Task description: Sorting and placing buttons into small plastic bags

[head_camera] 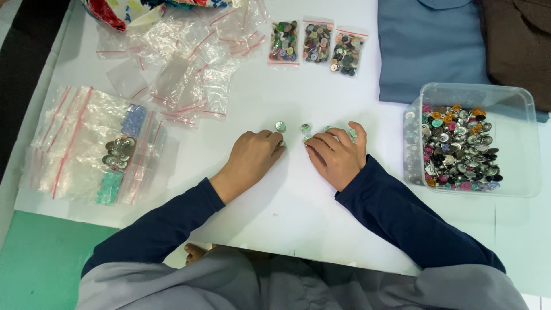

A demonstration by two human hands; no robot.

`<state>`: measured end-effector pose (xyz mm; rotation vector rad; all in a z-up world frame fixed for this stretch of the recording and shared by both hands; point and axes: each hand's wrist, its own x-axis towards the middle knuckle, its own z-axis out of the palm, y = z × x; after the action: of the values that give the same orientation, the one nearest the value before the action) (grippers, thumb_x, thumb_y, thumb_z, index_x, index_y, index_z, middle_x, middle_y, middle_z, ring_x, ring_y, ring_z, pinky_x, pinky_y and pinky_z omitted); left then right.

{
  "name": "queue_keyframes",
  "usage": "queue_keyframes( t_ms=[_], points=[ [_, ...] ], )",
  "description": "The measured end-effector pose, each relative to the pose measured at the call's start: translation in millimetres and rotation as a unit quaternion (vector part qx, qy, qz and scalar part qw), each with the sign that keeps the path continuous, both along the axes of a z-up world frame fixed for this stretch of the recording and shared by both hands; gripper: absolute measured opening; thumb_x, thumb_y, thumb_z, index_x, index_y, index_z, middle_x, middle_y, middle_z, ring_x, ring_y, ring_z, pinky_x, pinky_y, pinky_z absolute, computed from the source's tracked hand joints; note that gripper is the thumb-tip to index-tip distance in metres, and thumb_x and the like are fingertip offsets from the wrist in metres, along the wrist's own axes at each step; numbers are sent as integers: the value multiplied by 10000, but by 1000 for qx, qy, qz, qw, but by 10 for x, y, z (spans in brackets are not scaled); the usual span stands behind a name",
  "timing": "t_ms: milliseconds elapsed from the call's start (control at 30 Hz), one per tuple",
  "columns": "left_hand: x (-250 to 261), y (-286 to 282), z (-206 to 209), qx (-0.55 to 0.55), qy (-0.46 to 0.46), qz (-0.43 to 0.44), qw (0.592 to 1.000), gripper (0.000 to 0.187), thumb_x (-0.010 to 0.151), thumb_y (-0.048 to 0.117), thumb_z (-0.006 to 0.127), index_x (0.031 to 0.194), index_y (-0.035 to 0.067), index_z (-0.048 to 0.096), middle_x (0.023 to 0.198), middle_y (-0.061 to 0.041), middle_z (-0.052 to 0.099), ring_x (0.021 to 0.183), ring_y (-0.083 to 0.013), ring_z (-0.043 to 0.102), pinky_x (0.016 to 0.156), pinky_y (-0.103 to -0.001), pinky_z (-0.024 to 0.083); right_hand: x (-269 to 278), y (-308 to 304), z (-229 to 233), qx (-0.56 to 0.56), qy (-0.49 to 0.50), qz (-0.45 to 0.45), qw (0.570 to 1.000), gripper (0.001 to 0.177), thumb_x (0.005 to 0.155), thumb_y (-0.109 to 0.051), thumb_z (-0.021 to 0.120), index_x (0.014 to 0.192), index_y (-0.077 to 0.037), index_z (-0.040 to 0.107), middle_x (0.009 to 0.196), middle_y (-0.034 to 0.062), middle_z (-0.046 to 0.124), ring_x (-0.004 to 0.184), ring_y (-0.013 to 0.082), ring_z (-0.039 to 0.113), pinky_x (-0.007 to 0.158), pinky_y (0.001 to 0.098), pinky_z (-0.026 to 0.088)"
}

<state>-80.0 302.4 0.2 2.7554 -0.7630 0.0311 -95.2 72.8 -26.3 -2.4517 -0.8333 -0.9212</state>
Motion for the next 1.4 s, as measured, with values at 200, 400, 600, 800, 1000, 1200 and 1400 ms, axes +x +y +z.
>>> queue_keyframes(
  t_ms=[200,400,600,800,1000,1200,1400],
  points=[
    [-32,15,89,24,-50,5,998,113,914,99,720,1009,56,764,749,-108,727,626,-234,722,627,-303,570,15,-7,-43,-4,-11,-3,1000,36,941,-160,760,976,-155,763,916,5,709,958,217,624,1069,577,318],
    [-52,26,90,39,-72,0,997,79,897,94,724,960,69,764,710,-89,719,595,-208,715,609,-286,564,8,3,-22,3,-14,-1,1000,15,949,-157,754,960,-158,763,908,0,712,949,210,629,1071,564,322],
    [-74,-24,268,32,-99,3,995,172,853,147,780,991,47,760,752,-112,734,612,-235,732,674,-340,579,-71,-43,69,4,-22,-11,1000,83,925,-185,771,999,-153,752,971,-1,714,968,213,615,1053,545,352],
    [13,-445,559,-58,-209,-21,976,247,835,158,805,1060,70,754,1004,-142,728,838,-280,756,774,-390,566,-220,-369,483,23,-39,-28,999,172,908,-214,790,1072,-170,768,1073,-21,723,1009,213,618,968,442,436],
    [96,-1356,773,-138,-222,-122,958,308,872,220,774,1116,82,648,1361,-170,576,1170,-348,616,920,-459,523,-462,-1211,1285,46,19,-88,995,57,1046,55,716,1082,39,757,1091,171,759,1024,343,694,984,439,493],
    [192,-2526,620,-130,-177,-189,957,345,685,261,834,970,147,678,969,-49,613,925,-273,626,793,-402,495,-279,-2407,956,-43,463,-211,860,609,786,-409,791,1347,-202,677,1241,9,734,1110,223,682,939,372,506],
    [360,-3259,-155,8,28,-238,971,337,460,198,931,728,101,752,689,-90,700,690,-342,732,578,-463,558,-170,-2738,303,-11,432,-115,894,750,603,-343,944,1250,-86,665,1165,194,703,1062,381,704,949,545,552]
  ],
)
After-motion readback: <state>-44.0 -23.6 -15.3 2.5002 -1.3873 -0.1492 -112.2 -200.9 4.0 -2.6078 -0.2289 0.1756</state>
